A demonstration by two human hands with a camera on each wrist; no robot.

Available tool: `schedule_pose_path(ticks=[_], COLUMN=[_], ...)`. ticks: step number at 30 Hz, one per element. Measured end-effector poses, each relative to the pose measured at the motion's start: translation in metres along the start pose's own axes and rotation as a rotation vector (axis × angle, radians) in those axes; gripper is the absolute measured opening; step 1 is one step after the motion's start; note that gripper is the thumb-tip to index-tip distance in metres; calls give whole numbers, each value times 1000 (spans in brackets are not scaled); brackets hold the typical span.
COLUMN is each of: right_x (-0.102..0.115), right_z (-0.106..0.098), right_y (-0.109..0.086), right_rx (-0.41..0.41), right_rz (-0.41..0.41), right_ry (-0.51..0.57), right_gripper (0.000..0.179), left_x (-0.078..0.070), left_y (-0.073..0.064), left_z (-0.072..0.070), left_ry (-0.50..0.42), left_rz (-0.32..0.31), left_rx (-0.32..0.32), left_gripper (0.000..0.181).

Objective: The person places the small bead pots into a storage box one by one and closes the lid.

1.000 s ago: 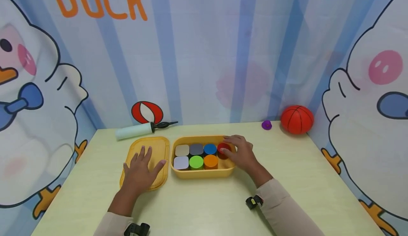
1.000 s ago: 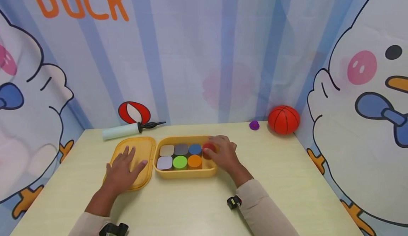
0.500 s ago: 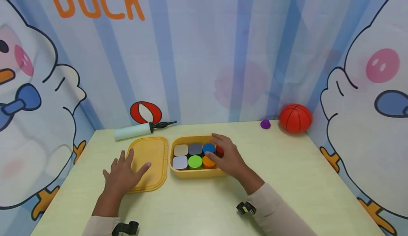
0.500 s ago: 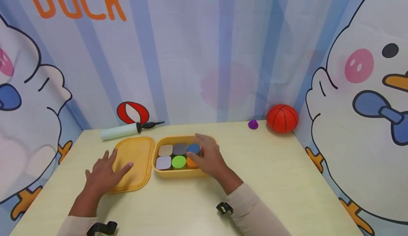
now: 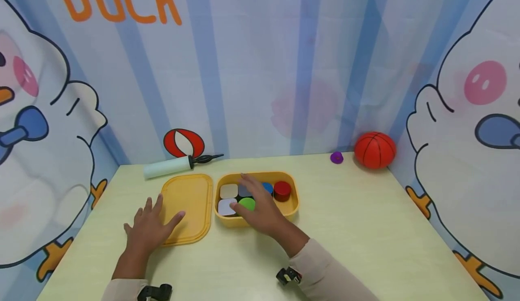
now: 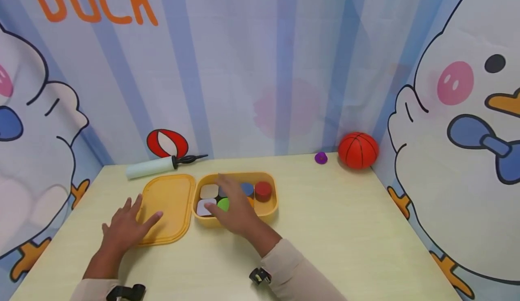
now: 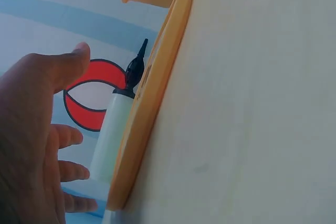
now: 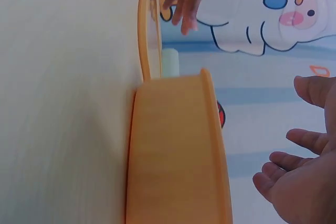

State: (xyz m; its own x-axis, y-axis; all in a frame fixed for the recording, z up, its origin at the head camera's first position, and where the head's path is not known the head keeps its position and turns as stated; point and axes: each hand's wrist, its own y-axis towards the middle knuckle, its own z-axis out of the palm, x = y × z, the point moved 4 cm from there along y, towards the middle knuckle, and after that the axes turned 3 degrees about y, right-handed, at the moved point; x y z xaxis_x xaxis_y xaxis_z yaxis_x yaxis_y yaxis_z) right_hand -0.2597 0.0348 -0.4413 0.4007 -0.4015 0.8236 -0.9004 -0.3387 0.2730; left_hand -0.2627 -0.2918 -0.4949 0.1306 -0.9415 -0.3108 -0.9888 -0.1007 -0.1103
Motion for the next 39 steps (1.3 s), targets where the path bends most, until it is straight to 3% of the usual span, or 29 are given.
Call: schedule_pose_path(ticks=[5, 12, 18, 25, 39], right_x=[15, 24, 28, 28, 14], right_z=[21, 49, 68, 85, 100], right_y=[1, 0, -3, -11, -17], right_rx=[27, 88, 175, 307, 568], right_rz=[-41, -10, -53, -99, -73], right_ry=[31, 45, 66, -10, -99], right_gripper=[64, 69, 82, 85, 82], left_x=[9, 20, 21, 19, 22], left_y=[5, 4, 7, 8, 11], left_z=[4, 14, 17, 19, 24], left_ry=[-57, -149, -132, -97, -63], left_rz=[40, 54, 36, 31, 46], left_rx=[-47, -80, -70, -62, -92], left_gripper=[108, 99, 99, 99, 102])
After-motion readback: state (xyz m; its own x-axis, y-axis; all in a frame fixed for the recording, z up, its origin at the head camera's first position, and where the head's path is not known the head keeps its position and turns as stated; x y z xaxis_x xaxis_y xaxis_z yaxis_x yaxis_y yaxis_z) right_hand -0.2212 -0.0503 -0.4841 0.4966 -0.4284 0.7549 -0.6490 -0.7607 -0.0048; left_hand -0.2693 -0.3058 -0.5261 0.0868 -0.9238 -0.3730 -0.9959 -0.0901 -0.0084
